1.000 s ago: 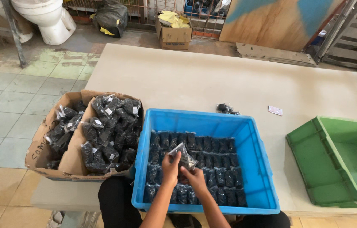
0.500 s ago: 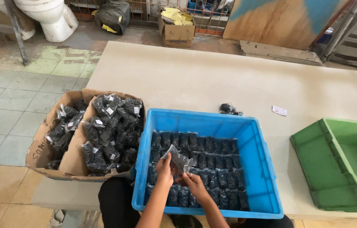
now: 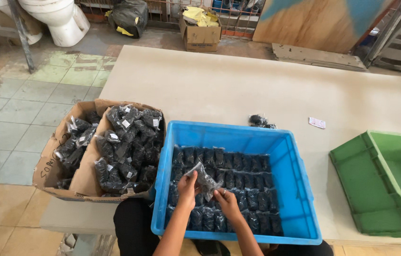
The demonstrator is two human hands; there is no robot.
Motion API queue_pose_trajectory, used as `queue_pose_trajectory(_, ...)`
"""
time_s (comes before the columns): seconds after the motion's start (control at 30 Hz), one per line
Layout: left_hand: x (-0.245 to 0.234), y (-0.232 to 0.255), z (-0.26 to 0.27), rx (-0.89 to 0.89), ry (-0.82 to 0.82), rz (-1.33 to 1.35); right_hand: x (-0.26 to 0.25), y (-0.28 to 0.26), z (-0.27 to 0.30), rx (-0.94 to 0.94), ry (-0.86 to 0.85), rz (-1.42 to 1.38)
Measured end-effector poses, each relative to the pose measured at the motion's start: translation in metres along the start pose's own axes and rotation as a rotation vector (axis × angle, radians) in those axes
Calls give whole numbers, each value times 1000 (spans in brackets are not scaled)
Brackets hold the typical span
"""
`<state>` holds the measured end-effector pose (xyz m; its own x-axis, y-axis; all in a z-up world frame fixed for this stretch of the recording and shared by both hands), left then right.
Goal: The person picks up small bagged items from a blue crate, holds them to the center of the frame, and then places them into a cardboard box.
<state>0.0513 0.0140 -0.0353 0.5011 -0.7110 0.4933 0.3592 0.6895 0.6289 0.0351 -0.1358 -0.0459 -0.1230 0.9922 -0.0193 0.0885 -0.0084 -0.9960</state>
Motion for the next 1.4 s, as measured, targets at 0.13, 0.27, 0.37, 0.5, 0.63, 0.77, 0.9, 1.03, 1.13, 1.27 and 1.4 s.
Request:
queue_pose_trajectory(0.13, -3, -7, -6, 21, -20, 14, 2, -18, 2, -82, -72, 99)
queue_pose_trajectory(0.27, -9, -8, -12, 139, -32, -133, -2, -15, 4, -31, -67, 58)
queue_pose_trajectory(0.37, -6, -1, -9, 160, -66, -213, -8, -17, 4, 67, -39, 25)
queue_pose_trajectory(0.5, -1, 8, -3, 126, -75, -239, -6, -14, 2, -30, -128, 139)
queue_pose_trajectory(0.63, 6, 17, 2, 160, -116, -265, -9, -17, 3, -43, -86, 169)
queue_pose_trajectory(0.77, 17, 34, 20, 228, -145, -693, -11, -19, 5, 106, -176, 353)
queue_pose_trajectory(0.9, 34, 33, 33, 266, -306, -812, 3, -44, 1, 224, -130, -108)
queue_pose_trajectory(1.03, 35, 29, 34, 318, -299, -797, 6, -45, -5, 84, -152, 37)
queue_pose_trajectory(1.13, 27, 23, 26, 289, -271, -774, 4, -33, -3, 7, -147, 43)
queue_pose_trajectory(1.27, 12, 9, 5, 339, -155, -755, 2, -22, 5, 110, -103, 68)
queue_pose_trajectory(1.4, 16, 3, 3, 620, -221, -932, 0, -31, 2, 84, -67, -24)
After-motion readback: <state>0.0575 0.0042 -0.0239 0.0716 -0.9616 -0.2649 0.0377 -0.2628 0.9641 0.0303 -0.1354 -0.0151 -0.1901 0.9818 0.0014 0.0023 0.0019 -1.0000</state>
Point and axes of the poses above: each hand's wrist, its own z-axis away from the middle knuckle, its own x-axis out of the palm, y = z × x, the point moved 6 cm from there along -z, towards the middle knuckle, and after that the axes turned 5 degrees about -x, right-handed, at the moved point
